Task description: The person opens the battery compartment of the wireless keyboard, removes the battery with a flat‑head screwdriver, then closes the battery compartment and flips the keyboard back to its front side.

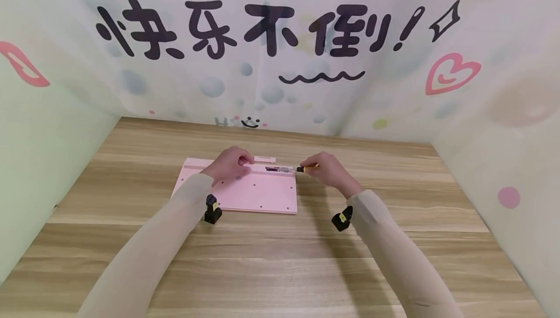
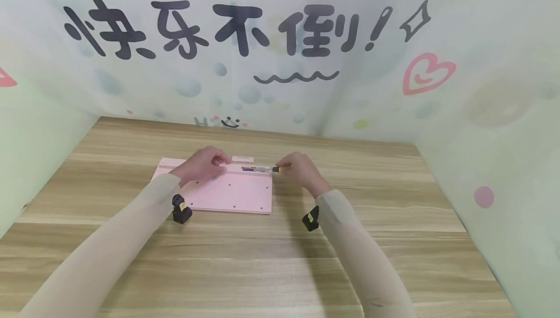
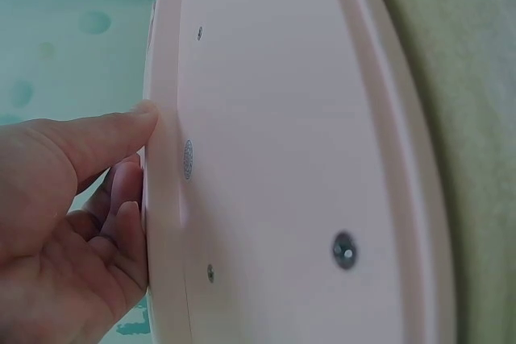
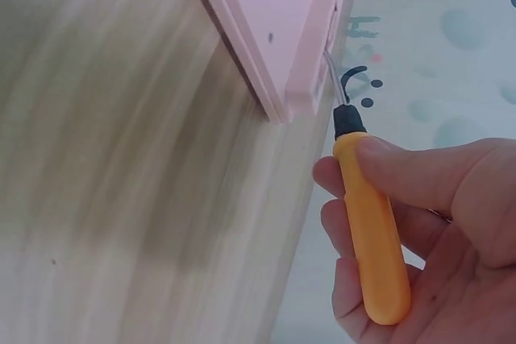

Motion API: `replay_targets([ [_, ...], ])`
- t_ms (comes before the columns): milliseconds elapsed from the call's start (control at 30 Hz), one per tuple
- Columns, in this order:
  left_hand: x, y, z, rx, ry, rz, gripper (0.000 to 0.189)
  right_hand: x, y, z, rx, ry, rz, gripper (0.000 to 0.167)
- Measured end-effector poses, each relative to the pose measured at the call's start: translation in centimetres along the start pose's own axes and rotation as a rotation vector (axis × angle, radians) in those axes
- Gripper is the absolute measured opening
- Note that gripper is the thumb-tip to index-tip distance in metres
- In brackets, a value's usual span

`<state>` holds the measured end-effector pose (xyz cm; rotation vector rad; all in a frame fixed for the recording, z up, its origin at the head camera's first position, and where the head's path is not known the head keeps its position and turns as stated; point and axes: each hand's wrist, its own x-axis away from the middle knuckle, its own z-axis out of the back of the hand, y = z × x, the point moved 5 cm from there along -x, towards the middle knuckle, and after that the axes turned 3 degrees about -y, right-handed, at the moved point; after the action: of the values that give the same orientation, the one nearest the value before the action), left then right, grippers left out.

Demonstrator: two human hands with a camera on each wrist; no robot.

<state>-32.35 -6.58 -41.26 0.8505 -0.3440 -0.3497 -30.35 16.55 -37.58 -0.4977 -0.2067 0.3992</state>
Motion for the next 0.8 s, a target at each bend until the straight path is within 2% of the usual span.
replay_targets([
  [300,-0.1,-0.2,0.0,0.010,-0.002,0.014,0.022,-0.7,-0.5,0.9,0.041,-0.011,0.015,0.017],
  [600,0.1,0.1,0.1,0.015,-0.002,0.016,0.022,-1.7,-1.1,1.7,0.096,-0.062,0.045,0.015],
  [800,0.1,0.2,0.1,0.022,-0.002,0.021,0.022,-2.4,-2.0,2.3,0.153,-0.095,0.014,0.016],
])
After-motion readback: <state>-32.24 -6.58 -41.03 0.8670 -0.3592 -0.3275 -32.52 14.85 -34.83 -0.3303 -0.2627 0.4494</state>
